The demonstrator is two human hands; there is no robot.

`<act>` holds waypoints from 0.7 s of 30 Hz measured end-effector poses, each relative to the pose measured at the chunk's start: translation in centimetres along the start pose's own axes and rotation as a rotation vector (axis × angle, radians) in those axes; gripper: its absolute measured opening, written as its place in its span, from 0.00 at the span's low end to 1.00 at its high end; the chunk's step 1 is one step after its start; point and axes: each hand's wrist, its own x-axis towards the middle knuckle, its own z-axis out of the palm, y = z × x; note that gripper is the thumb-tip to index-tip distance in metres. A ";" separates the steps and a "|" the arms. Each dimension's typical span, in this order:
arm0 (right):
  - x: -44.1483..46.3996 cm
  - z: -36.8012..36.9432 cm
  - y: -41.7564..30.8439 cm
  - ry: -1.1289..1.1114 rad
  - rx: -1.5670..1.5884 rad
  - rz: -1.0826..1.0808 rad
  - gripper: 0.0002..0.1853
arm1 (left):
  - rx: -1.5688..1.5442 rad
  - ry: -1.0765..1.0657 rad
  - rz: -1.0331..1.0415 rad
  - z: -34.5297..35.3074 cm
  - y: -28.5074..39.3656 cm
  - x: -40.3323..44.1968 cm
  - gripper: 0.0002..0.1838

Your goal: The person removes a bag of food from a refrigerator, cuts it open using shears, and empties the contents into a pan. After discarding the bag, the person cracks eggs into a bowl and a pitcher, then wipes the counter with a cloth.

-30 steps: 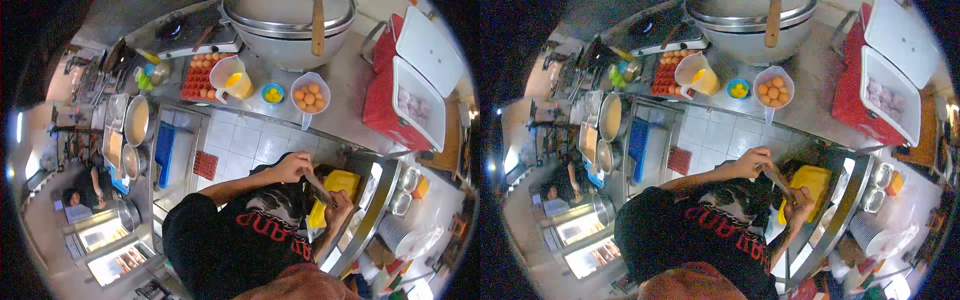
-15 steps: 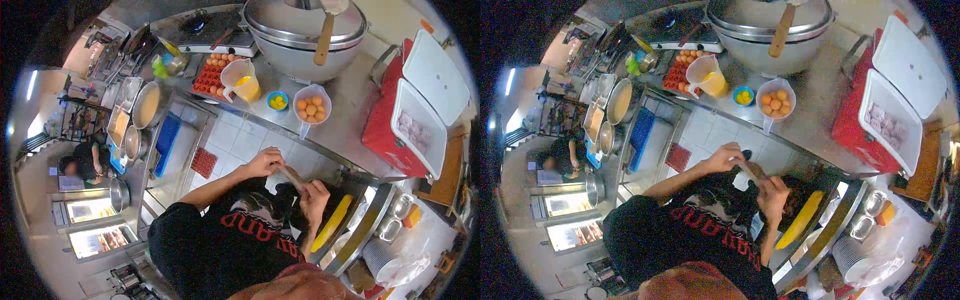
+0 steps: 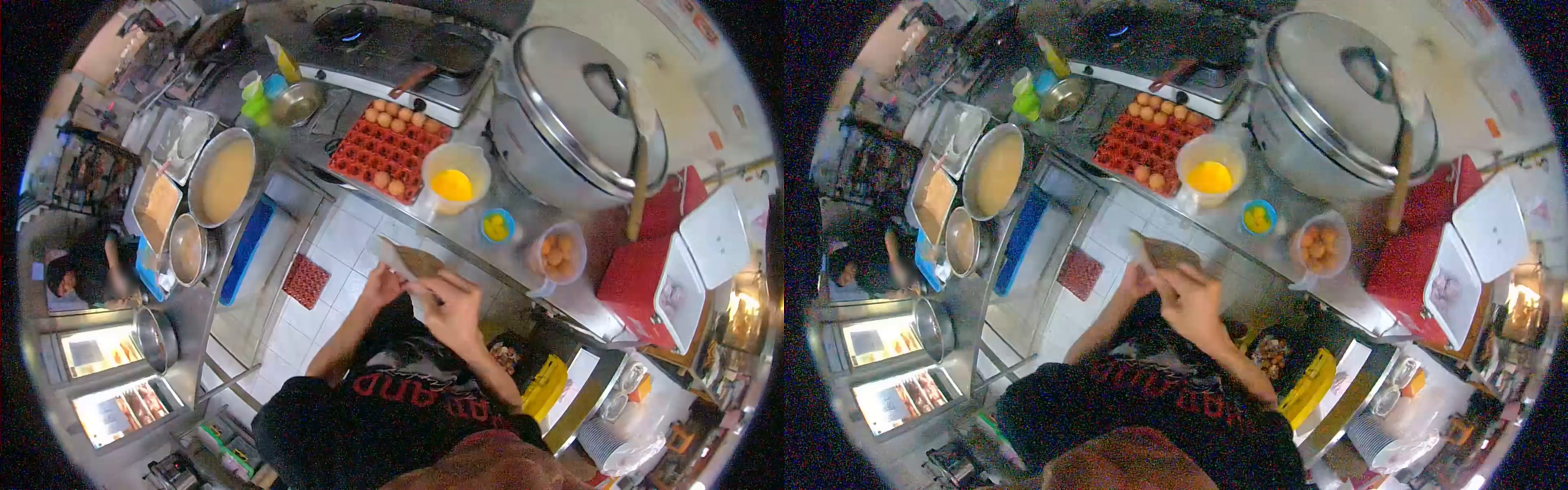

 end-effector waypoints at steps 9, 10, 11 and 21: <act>9.9 13.9 -5.1 -0.505 0.391 0.075 0.06 | -0.675 -0.863 0.657 0.7 15.9 -2.8 0.50; 11.4 14.2 -5.2 -0.668 0.367 0.076 0.07 | -0.704 -0.843 0.684 -1.1 16.9 -3.9 0.47; 13.1 15.0 -4.5 -0.772 0.402 0.038 0.07 | -0.714 -0.851 0.699 -6.0 16.0 -4.1 0.43; 31.4 38.6 17.9 -0.576 -0.804 0.013 0.12 | -0.794 -0.547 0.913 -4.4 17.6 -12.8 0.35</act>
